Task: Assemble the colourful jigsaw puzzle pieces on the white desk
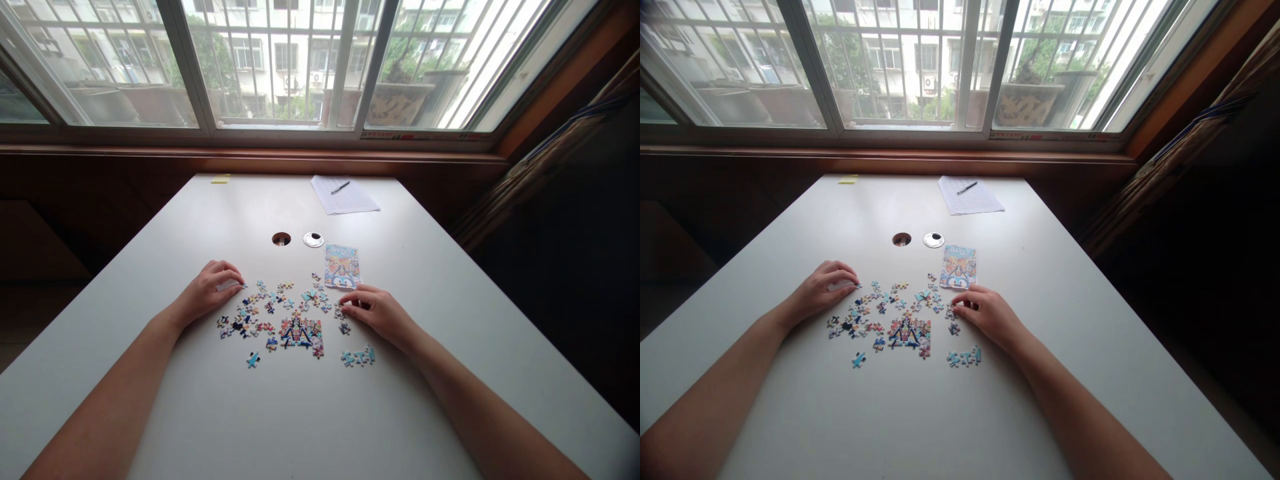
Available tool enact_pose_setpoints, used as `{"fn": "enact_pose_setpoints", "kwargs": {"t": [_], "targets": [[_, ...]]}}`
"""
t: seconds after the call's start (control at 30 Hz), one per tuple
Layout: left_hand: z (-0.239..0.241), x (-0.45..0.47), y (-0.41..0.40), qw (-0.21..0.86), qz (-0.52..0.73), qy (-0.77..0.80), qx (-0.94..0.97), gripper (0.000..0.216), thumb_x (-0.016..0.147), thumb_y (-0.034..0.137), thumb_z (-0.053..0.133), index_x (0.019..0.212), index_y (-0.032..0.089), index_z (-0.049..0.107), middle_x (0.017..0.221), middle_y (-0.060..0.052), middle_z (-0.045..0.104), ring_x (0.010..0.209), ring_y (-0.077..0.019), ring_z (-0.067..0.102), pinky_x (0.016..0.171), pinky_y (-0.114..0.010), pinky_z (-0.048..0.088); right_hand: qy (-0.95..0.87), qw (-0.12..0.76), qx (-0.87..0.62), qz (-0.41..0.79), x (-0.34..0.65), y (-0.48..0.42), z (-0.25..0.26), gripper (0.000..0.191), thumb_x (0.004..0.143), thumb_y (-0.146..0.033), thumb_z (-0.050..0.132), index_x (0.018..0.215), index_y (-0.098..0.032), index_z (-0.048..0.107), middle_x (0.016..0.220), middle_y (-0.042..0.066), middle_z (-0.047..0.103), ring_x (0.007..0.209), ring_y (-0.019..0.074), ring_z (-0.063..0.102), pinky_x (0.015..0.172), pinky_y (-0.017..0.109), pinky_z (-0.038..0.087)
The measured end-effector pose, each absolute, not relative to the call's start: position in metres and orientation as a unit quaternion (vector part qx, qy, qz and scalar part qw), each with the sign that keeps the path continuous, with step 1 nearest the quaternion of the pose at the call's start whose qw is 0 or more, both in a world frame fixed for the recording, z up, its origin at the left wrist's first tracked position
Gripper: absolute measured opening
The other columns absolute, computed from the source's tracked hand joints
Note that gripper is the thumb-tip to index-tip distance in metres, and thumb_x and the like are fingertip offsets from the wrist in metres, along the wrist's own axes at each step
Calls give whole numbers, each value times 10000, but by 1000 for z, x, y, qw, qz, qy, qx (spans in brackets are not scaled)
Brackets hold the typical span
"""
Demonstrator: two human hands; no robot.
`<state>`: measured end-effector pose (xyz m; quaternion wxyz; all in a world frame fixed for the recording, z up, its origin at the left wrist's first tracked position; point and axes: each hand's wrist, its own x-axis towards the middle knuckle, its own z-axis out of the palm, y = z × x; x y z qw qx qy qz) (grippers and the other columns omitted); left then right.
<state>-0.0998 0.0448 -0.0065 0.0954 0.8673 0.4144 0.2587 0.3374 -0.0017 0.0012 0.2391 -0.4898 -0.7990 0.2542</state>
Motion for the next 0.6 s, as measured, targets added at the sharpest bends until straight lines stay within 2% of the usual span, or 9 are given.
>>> {"fn": "enact_pose_setpoints", "kwargs": {"t": [0.2,0.6], "targets": [[-5,-99,43,97,258,412,869,148,969,365,607,988,277,724,1078,-48,662,1028,-220,568,947,-389,469,-803,229,-487,254,336,-3,5,194,929,-373,645,1040,-270,766,854,19,648,723,156,594,731,291,483],[-4,-99,44,100,257,417,866,175,969,380,601,982,266,733,1074,-56,662,1026,-222,571,948,-385,475,-801,220,-498,251,330,-6,7,144,921,-314,631,956,-266,762,837,11,634,718,152,573,708,281,461]]}}
